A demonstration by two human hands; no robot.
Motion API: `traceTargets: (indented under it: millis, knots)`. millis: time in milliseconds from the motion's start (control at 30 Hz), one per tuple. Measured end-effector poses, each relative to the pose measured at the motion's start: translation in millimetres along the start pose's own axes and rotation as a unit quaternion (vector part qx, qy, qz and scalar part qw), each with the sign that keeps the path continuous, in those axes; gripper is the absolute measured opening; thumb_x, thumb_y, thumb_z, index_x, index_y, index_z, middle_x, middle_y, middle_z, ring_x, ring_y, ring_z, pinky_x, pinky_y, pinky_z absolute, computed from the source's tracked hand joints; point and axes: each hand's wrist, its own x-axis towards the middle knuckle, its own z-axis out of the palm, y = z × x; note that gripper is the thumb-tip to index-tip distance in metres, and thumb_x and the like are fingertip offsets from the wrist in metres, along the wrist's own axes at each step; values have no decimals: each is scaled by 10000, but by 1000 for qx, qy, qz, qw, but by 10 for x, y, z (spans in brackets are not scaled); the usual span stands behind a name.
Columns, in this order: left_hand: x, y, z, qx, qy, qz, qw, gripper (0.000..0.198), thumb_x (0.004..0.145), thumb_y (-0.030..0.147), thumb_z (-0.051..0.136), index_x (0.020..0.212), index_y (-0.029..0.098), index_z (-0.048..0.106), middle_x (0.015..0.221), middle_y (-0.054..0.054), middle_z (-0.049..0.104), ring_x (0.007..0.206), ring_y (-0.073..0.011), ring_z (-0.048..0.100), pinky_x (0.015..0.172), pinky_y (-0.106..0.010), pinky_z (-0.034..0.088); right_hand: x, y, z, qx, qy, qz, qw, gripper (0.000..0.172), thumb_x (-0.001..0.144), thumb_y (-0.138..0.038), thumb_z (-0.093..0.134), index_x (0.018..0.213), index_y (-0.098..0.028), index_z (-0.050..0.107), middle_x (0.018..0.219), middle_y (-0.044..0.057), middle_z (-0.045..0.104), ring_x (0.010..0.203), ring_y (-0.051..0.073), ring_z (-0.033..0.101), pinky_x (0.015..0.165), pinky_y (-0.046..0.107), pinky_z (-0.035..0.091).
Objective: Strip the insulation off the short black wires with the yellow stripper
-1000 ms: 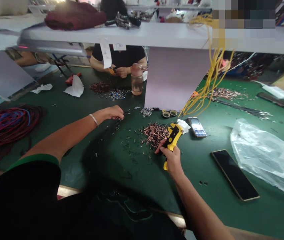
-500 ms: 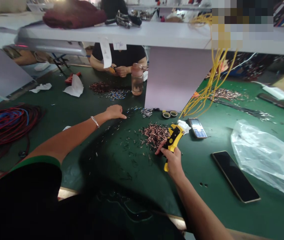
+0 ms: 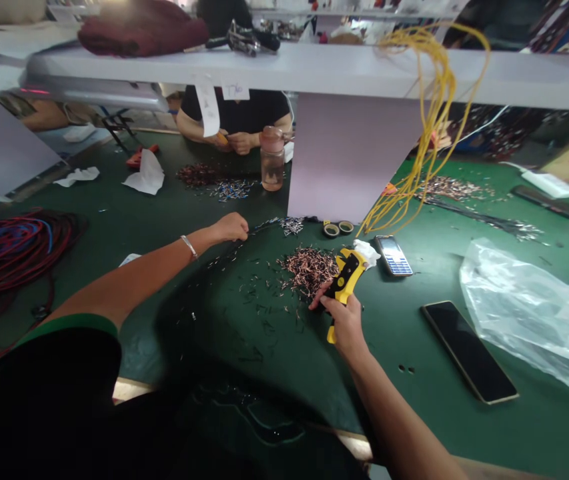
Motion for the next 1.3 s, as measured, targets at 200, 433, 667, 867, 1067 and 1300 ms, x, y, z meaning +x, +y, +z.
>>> traceTargets:
  millis: [200,433,667,867,1067,1300]
  knots:
    - [17,-99,-129,-99,-39,41,993,107,675,174,749,771,127,744,503,15,583,443,-85,464,473,-238,333,12,-4,-5,-8,-6,-5,1000,192,659,-224,674,837,-203,603,685,-9,645,603,190,626,632,338,464]
    - [88,-248,-206,-158,-47,34,986,56,734,158,745,754,106,749,562,-22,633,450,-72,479,448,-222,326,12,0,-9,-7,0,-4,1000,191,661,-221,679,838,-201,610,689,-12,645,599,186,629,616,323,458]
    - [188,-296,-204,-158,-29,20,987,67,765,125,709,711,103,741,555,-26,634,428,-71,490,433,-218,334,13,22,-20,-7,2,1,1000,191,664,-226,667,845,-196,614,688,-9,656,605,188,627,612,323,445]
    - [229,-278,-136,-128,27,5,991,62,792,144,715,776,88,737,574,-20,630,427,-68,493,452,-217,352,13,3,-18,-20,3,-4,1000,191,660,-236,664,840,-199,613,677,-8,660,591,188,625,597,322,433]
    - [268,-129,-177,-56,56,6,997,101,744,227,763,765,130,744,573,-6,621,510,-101,546,515,-217,376,8,-10,-5,-11,2,-2,1000,190,660,-226,669,839,-210,607,667,-14,654,584,185,618,619,333,466]
    - [275,-39,-87,-12,43,-5,999,202,528,48,811,654,161,700,463,47,529,526,-120,536,528,-217,351,13,30,-23,-8,2,-6,1000,178,669,-232,667,837,-203,619,667,-7,663,588,187,617,615,330,463]
